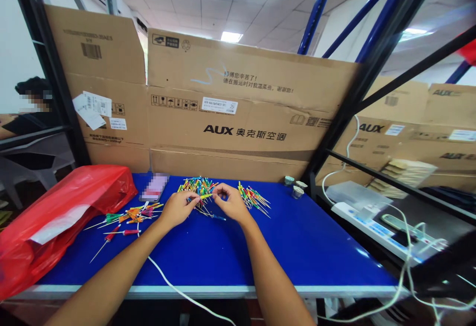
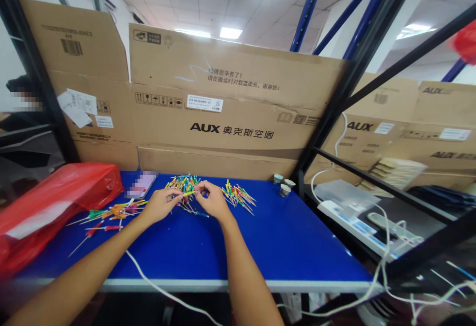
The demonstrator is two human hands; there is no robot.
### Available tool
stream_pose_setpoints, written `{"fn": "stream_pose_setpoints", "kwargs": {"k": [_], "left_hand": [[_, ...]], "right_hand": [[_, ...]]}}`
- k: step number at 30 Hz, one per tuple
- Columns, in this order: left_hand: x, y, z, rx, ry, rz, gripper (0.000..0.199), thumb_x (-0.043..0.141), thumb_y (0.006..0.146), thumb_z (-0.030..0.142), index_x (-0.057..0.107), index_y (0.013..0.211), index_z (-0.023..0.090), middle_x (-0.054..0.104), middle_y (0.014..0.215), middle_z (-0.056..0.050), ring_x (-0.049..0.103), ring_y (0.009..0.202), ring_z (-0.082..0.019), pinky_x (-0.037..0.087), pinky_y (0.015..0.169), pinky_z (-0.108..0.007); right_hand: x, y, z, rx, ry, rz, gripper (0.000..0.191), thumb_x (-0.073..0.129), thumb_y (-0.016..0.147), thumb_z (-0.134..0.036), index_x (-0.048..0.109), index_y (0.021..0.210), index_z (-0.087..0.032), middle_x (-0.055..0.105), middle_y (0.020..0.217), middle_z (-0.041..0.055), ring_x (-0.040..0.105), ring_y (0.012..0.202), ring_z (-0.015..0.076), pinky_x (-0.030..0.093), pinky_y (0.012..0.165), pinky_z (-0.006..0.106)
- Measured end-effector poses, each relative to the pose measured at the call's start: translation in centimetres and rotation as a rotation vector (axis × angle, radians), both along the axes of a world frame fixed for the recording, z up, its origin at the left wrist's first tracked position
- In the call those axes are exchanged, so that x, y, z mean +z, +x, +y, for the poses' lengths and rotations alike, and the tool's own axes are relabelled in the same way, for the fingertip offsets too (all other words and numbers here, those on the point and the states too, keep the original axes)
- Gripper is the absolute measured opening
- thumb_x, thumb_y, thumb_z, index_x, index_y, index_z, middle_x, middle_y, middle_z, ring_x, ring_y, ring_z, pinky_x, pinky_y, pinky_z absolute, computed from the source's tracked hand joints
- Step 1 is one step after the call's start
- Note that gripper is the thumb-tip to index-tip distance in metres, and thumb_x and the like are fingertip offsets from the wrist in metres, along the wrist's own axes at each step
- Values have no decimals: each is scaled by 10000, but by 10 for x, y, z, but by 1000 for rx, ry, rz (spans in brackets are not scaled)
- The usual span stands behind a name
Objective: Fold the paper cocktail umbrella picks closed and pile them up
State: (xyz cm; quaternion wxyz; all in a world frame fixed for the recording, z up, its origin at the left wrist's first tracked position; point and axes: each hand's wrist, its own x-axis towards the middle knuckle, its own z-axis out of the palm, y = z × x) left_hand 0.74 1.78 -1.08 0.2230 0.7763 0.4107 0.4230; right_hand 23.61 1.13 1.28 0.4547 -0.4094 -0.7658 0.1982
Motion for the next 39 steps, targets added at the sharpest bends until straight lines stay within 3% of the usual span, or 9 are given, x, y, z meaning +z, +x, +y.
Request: {"fn": "stream_pose_setpoints", "kwargs": {"k": [3,5,8,12,15,21,28,33,39], "left_hand": [[-4,0,5,15,-110,-146,239,632,858,381,769,929,198,770,809,-42,657,664,-189,446,626,-258],[-6,1,8,-4,-201,-299,290,649,838,411,751,949,163,772,826,-70,659,647,-190,447,582,-254],[-7,2,12,-20,-322,-476,385,658,819,465,722,998,130,772,855,-94,571,491,-136,383,466,-233],[-4,1,13,-30,-395,-590,434,687,789,489,710,1009,116,771,884,-102,483,422,-84,332,415,-212],[-3,1,13,-39,-413,-600,431,687,788,493,712,999,118,771,896,-102,464,403,-70,323,402,-206],[-8,7,10,-158,-503,-495,369,668,809,475,702,940,131,776,879,-100,457,349,-67,281,365,-203],[-12,11,8,-330,-496,-403,361,673,813,483,686,904,134,762,884,-85,485,366,-59,306,389,-198],[-14,11,10,-330,-463,-387,363,659,823,489,680,912,138,756,832,-67,490,368,-66,309,390,-201],[-15,11,13,-204,-417,-456,346,636,835,480,657,915,144,761,841,-66,454,347,-63,343,396,-214]], "right_hand": [[1,0,0,10,-11,4,101,604,835,-254,665,852,-176,654,744,12,530,647,137,411,612,235],[-2,-7,-3,102,-41,-51,87,599,816,-213,674,844,-179,662,743,8,541,645,134,414,608,229],[-10,-25,-9,259,-95,-183,132,601,742,-125,697,804,-191,675,711,-12,556,614,125,417,598,222],[-14,-41,-15,312,-104,-273,122,624,728,-126,711,770,-200,684,676,-20,588,586,126,436,613,228],[-7,-37,-15,260,-43,-276,103,609,818,-205,711,822,-207,701,742,-1,603,633,140,439,636,239],[1,-27,-12,-22,86,-124,184,541,927,-315,695,914,-214,719,843,35,611,721,174,439,672,265],[-3,-33,-13,-10,37,-56,116,557,903,-278,643,891,-201,724,794,35,625,690,174,451,655,263],[-1,-31,-14,-24,43,-66,70,561,870,-239,599,828,-198,696,747,18,589,639,154,434,621,245],[-4,-27,-11,-78,64,-67,59,551,834,-207,601,805,-195,621,703,-1,526,614,141,415,591,229]]}}
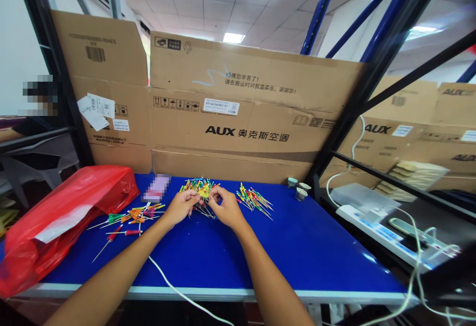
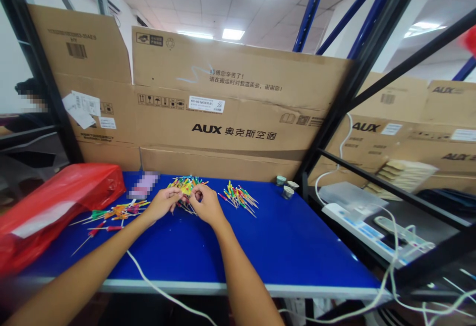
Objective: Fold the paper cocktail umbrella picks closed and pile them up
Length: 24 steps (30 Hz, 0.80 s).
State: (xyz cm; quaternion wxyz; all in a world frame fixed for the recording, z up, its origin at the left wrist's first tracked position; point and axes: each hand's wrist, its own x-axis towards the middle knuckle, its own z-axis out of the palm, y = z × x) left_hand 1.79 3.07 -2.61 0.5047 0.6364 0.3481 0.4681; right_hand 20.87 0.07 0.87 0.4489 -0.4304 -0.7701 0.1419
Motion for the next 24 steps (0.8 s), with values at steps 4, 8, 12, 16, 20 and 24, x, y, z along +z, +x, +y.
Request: {"fn": "stream_pose_setpoints", "kwargs": {"k": [4,8,12,16,20,24], "left_hand": [[1,0,1,35,-7,-3,338,633,830,479,652,904,150,758,816,-55,451,342,-67,335,382,-213],[2,0,1,18,-23,-1,356,617,840,492,656,915,147,761,851,-65,453,343,-61,329,376,-205],[4,1,0,-51,-40,2,376,604,853,494,662,967,141,764,928,-94,463,344,-58,315,367,-204],[5,3,-2,-86,-49,6,366,624,843,485,670,950,138,763,941,-100,472,343,-56,299,364,-201],[4,3,-2,-89,-38,8,360,620,850,482,659,930,134,761,948,-99,468,341,-50,297,361,-198],[1,2,0,-17,-46,-12,365,600,859,494,647,932,139,762,864,-76,450,324,-56,305,356,-202]], "right_hand": [[-1,0,1,9,-12,20,76,555,842,-229,612,808,-191,618,701,0,520,614,141,416,590,230],[2,-1,1,33,-27,55,160,552,893,-320,642,855,-192,656,763,21,549,650,153,432,609,245],[1,-2,0,26,-30,66,196,576,895,-362,678,946,-202,697,828,42,586,710,176,454,648,270],[-1,-4,0,20,-10,34,166,578,880,-320,685,922,-201,711,842,47,587,721,180,453,665,279],[-2,-3,1,8,-2,3,118,559,858,-263,650,828,-193,676,763,26,560,672,163,436,641,263],[-3,1,4,-9,-3,-2,92,566,836,-250,627,796,-192,638,725,11,541,650,157,429,623,254]]}}
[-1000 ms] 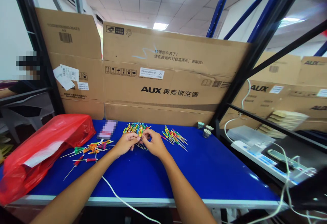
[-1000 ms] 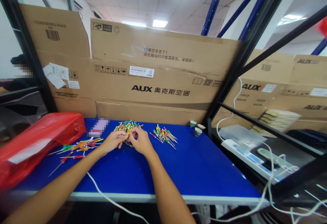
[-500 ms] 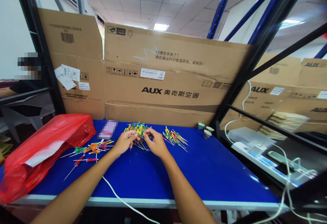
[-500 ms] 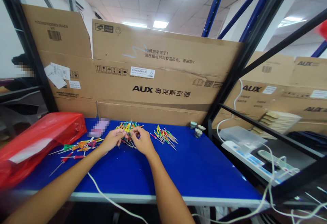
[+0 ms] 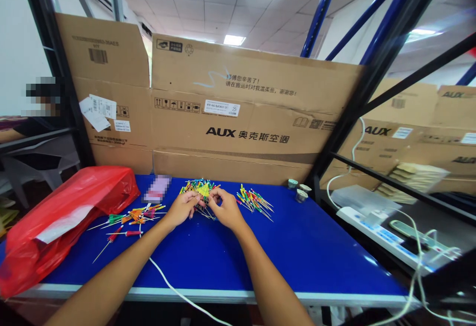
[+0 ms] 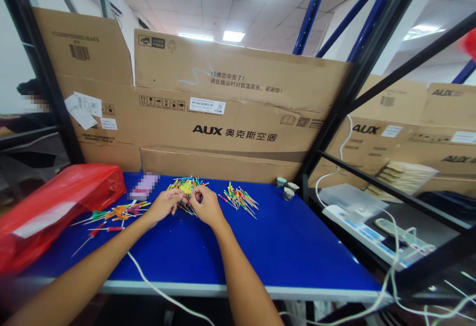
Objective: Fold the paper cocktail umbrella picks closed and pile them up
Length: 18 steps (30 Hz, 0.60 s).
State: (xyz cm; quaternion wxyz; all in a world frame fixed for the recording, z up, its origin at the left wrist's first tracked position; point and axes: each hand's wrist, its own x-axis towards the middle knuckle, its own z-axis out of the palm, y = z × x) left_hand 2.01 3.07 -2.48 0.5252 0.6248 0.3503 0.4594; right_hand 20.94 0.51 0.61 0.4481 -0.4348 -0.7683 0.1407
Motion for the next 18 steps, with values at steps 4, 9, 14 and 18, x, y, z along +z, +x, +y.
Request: {"fn": "stream_pose_setpoints", "kwargs": {"k": [4,9,14,18], "left_hand": [[1,0,0,31,-21,-16,371,608,856,493,646,946,136,765,833,-81,438,315,-62,304,348,-206],[7,-2,-4,48,-65,-50,385,620,854,498,648,982,136,761,861,-91,453,328,-61,268,335,-197],[12,-4,-8,85,-77,-111,415,627,856,505,660,1018,124,667,629,-11,439,332,-61,244,344,-185],[14,-2,-10,80,-48,-106,414,641,845,508,672,989,122,608,546,21,426,325,-64,246,352,-187]], "right_hand": [[-2,0,2,-5,-9,40,132,553,873,-275,646,832,-191,640,726,18,548,656,163,439,631,261],[-3,-7,-1,49,24,86,222,576,913,-361,719,1012,-223,699,895,62,605,801,203,472,731,304],[-8,-18,-2,117,19,78,326,584,925,-369,683,1225,-288,662,938,59,591,886,211,467,826,349],[-15,-28,1,61,-73,274,342,624,889,-424,720,1171,-255,656,867,51,586,822,204,478,781,344]]}}
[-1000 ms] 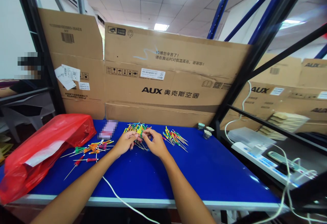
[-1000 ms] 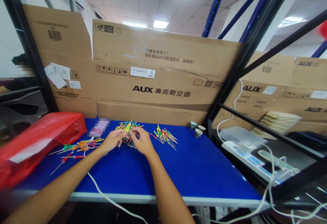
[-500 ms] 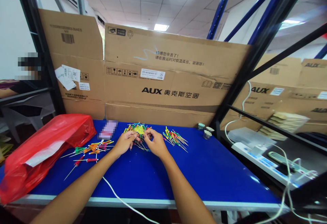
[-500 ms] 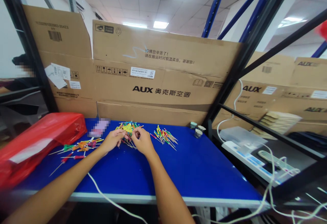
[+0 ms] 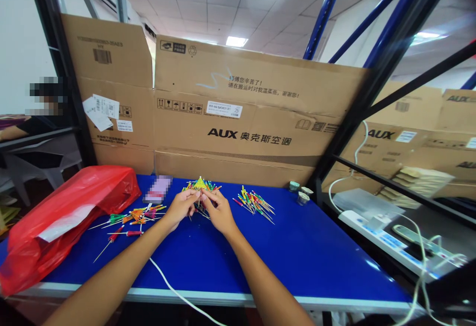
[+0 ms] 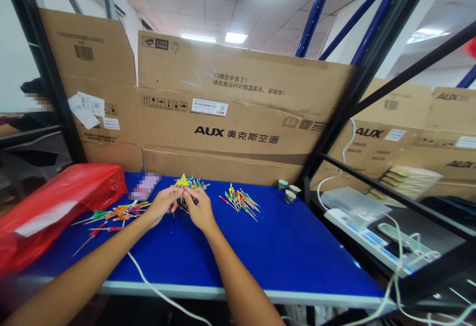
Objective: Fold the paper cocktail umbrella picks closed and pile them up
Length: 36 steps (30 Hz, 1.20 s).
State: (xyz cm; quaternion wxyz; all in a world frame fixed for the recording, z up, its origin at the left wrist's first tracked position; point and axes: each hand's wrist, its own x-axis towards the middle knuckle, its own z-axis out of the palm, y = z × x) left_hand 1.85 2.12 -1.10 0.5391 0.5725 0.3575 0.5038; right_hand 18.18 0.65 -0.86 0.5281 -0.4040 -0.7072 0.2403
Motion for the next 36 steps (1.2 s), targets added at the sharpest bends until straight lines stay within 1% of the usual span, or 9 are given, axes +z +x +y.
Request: {"fn": "stream_pose_setpoints", "kwargs": {"k": [4,8,10,13,21,26,31,34,36], "left_hand": [[-2,2,2,-11,52,24,396,650,834,510,672,958,135,675,658,-4,439,332,-57,266,360,-194],[-6,3,2,-74,116,86,374,661,832,484,680,947,129,620,566,26,448,352,-71,285,381,-192],[-6,4,2,-96,127,110,374,657,835,481,683,951,126,619,569,26,445,356,-73,287,386,-194],[-7,5,1,-99,131,125,388,653,835,488,688,970,126,637,595,17,432,356,-71,288,389,-197],[-8,5,-1,-116,166,144,390,647,843,499,719,957,132,528,470,54,412,354,-80,295,404,-197],[-1,7,-6,-115,137,141,386,712,791,476,755,945,125,657,604,-10,447,386,-76,285,402,-202],[0,7,-5,-125,89,7,419,726,772,502,751,922,112,732,777,-73,386,392,-47,243,391,-203],[-2,5,-3,-120,75,-18,431,737,757,511,753,919,112,732,774,-77,378,383,-41,229,384,-200],[-3,4,-3,-109,77,9,439,729,761,521,761,923,115,712,687,-58,403,367,-52,242,380,-201]], "right_hand": [[-6,-8,3,57,-168,315,338,679,835,-447,747,1072,-215,704,917,58,609,796,195,489,721,315],[-8,-11,2,141,-332,543,321,741,764,-451,742,938,-181,681,752,33,543,611,147,418,541,252],[-7,-11,2,183,-369,609,329,767,730,-440,735,924,-176,681,743,34,530,592,142,410,534,252],[-4,-10,1,220,-387,678,341,781,707,-414,723,952,-183,706,831,56,559,639,155,433,569,264],[1,-8,1,262,-367,695,271,772,711,-369,689,912,-207,711,898,57,589,702,176,432,579,268],[3,-5,0,270,-357,725,275,763,727,-368,670,933,-212,696,878,50,572,669,165,426,560,262],[3,-6,0,325,-428,685,240,774,736,-381,667,852,-199,655,786,25,544,644,142,440,607,260],[3,-6,0,324,-448,665,260,772,744,-420,657,802,-194,637,754,19,533,642,141,440,630,268],[3,-6,0,320,-451,650,273,774,744,-435,663,799,-192,639,750,19,526,643,142,433,631,270]]}}
